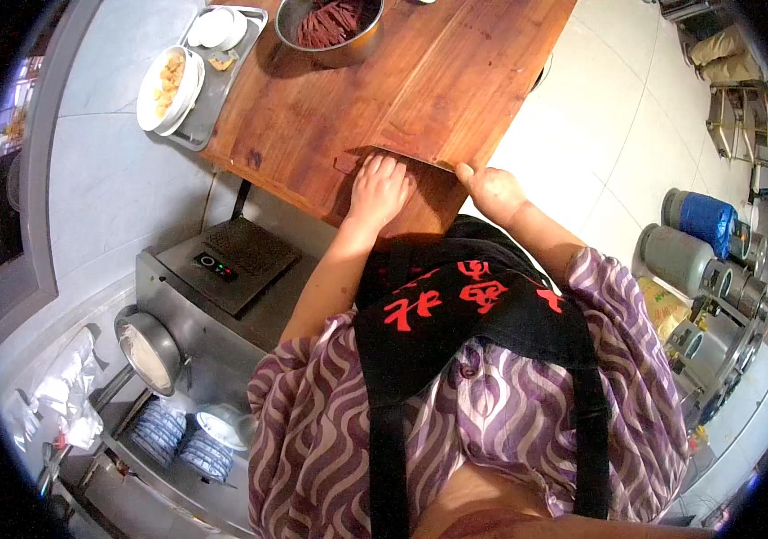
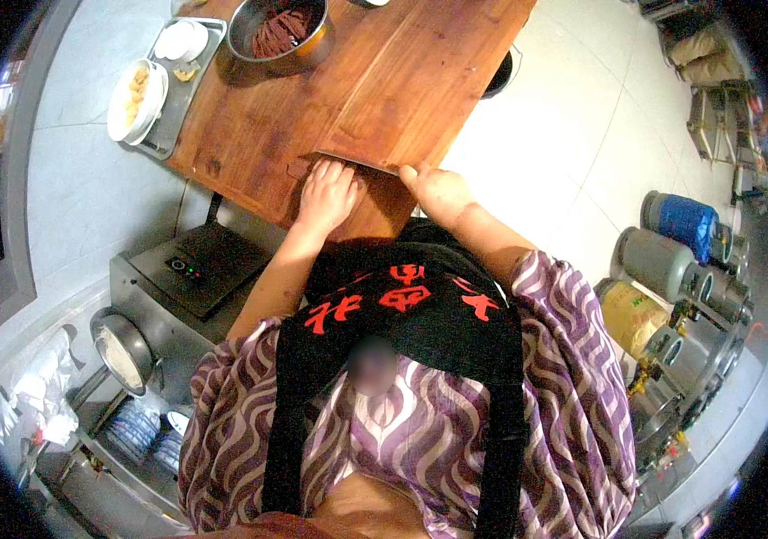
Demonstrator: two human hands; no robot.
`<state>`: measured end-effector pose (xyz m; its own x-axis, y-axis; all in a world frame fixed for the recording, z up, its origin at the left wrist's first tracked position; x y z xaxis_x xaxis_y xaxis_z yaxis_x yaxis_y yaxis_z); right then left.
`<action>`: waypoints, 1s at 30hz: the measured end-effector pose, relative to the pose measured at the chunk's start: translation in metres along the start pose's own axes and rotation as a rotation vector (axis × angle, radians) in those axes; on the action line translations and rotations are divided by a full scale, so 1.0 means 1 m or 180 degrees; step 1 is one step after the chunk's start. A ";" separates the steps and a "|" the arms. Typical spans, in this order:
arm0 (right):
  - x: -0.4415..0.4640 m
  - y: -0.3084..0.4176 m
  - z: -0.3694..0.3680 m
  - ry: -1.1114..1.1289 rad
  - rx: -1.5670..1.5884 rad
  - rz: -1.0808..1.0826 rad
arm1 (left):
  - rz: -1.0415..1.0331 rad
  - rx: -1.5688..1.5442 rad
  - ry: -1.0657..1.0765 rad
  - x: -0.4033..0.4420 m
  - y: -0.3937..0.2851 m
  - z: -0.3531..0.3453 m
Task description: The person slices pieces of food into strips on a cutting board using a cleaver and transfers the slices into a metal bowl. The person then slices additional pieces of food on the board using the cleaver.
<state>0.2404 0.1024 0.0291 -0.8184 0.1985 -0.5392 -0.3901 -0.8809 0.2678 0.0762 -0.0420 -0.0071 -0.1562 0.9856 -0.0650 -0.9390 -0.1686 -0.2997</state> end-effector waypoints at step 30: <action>-0.012 -0.015 -0.017 -0.0727 0.0510 0.0327 | 0.0085 -0.0279 -0.0007 -0.032 0.002 -0.003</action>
<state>0.2631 0.1056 0.0179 -0.9237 0.2194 -0.3141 -0.3472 -0.8259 0.4442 0.0798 -0.0738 -0.0081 -0.1817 0.9807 -0.0721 -0.9040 -0.1954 -0.3801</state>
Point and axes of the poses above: each hand's wrist, its own x-axis towards the middle knuckle, its own z-axis out of the back of the hand, y = z × x, the point moved 2 cm from there along x, towards the middle knuckle, and after that the axes turned 13 degrees about y, right-handed, at the moved point
